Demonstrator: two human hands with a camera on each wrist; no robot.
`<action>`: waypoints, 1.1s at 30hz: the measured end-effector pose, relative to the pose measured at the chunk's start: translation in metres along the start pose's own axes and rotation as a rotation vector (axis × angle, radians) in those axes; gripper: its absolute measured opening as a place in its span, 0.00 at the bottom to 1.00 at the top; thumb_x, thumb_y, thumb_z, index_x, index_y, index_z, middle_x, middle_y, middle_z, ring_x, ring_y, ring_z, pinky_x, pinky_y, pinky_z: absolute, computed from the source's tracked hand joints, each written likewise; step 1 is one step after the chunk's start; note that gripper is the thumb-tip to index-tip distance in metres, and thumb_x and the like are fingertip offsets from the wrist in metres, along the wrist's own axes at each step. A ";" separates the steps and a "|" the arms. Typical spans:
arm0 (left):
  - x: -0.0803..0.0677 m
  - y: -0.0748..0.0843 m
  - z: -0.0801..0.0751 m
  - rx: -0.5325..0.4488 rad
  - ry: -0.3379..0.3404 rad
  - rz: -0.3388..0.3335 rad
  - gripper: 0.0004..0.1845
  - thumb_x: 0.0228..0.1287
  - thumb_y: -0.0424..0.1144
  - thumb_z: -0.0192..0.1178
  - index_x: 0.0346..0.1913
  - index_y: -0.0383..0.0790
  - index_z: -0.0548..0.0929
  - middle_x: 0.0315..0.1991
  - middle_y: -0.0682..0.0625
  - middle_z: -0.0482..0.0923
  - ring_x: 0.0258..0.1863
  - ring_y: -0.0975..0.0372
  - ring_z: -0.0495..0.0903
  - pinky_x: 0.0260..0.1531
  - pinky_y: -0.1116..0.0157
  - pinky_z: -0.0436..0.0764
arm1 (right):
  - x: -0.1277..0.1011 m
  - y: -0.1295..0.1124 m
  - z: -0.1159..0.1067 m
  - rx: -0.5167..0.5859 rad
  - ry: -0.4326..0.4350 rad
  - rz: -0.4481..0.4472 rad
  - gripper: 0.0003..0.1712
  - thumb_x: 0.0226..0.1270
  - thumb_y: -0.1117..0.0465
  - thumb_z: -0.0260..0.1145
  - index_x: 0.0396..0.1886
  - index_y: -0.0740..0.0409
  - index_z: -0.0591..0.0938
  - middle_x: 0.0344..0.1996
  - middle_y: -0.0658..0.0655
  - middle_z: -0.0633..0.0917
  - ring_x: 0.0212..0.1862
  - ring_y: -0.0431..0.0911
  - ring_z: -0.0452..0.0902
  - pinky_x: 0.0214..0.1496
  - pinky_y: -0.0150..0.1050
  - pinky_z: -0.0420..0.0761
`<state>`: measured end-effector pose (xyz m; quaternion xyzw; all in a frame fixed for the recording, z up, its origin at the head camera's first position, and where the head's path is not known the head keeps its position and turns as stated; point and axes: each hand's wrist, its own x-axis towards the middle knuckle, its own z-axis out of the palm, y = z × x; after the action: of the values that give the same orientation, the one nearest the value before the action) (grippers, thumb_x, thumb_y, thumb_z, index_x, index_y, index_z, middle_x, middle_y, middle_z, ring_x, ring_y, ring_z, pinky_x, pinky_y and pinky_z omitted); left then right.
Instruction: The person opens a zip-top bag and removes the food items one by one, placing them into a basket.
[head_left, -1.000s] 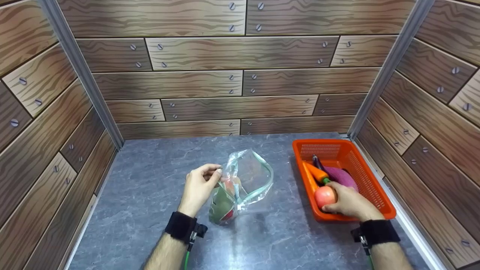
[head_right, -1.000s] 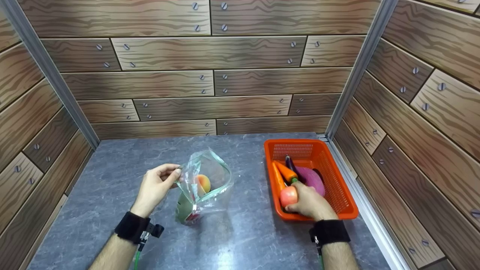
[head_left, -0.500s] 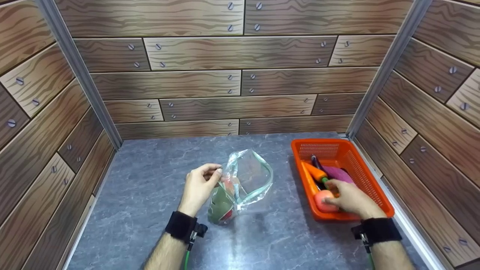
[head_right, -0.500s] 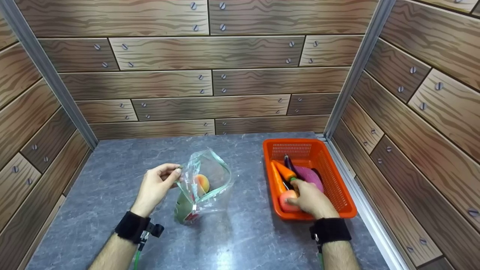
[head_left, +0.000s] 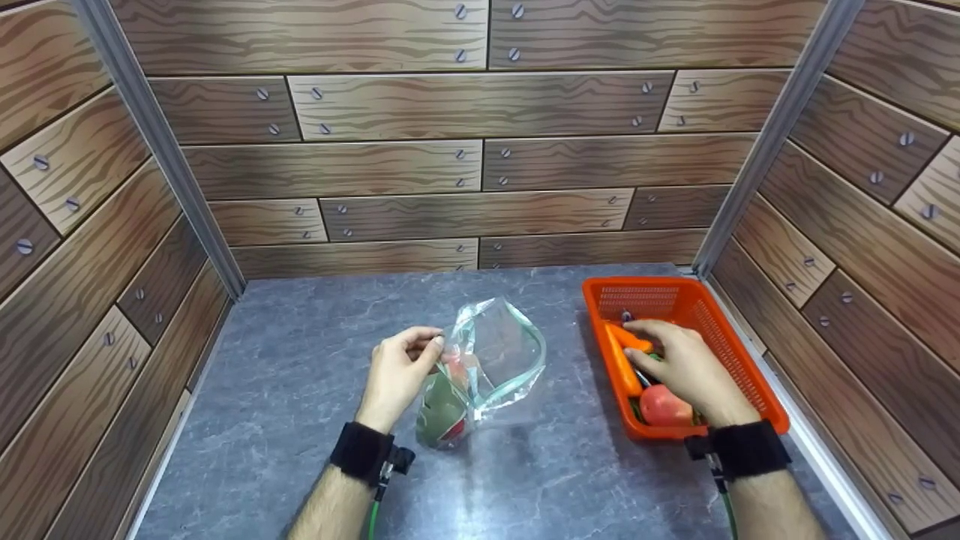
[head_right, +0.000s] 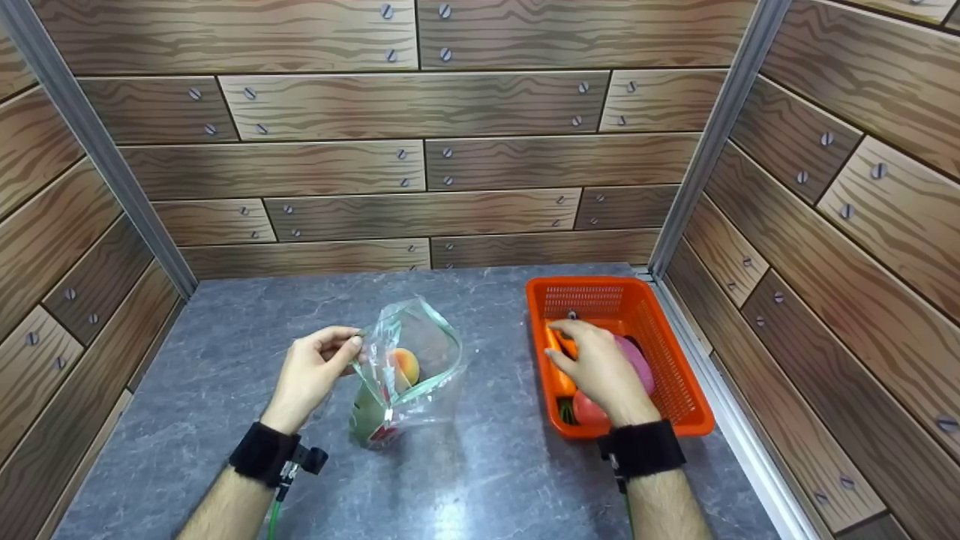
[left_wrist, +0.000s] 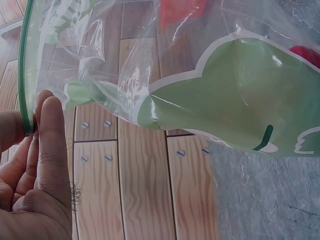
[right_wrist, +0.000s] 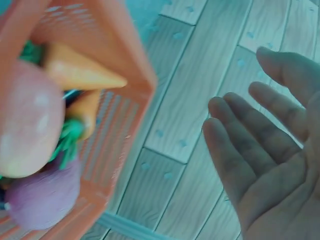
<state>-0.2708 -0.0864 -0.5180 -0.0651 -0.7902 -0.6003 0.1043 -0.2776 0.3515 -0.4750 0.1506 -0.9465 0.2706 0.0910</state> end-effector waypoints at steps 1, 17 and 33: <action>0.000 0.000 0.000 0.004 -0.001 0.004 0.11 0.86 0.35 0.70 0.60 0.36 0.95 0.46 0.41 0.98 0.41 0.55 0.99 0.42 0.66 0.98 | 0.001 -0.005 0.000 -0.005 0.025 -0.019 0.24 0.83 0.62 0.79 0.73 0.61 0.90 0.67 0.67 0.94 0.64 0.61 0.94 0.67 0.64 0.94; 0.000 0.001 0.001 -0.007 -0.005 -0.020 0.10 0.86 0.36 0.70 0.59 0.36 0.96 0.45 0.42 0.98 0.42 0.55 0.98 0.43 0.64 0.99 | 0.014 -0.077 0.013 0.177 0.132 -0.219 0.18 0.81 0.69 0.79 0.65 0.55 0.95 0.60 0.54 0.98 0.59 0.51 0.96 0.64 0.32 0.95; -0.001 0.001 0.004 -0.001 -0.018 -0.024 0.11 0.86 0.36 0.69 0.59 0.35 0.95 0.43 0.43 0.98 0.41 0.56 0.98 0.43 0.65 0.99 | 0.020 -0.117 0.035 0.266 0.039 -0.349 0.14 0.83 0.67 0.78 0.62 0.54 0.96 0.57 0.53 0.98 0.58 0.50 0.97 0.63 0.49 0.99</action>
<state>-0.2698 -0.0819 -0.5180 -0.0611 -0.7916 -0.6013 0.0900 -0.2599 0.2334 -0.4423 0.3174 -0.8601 0.3761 0.1342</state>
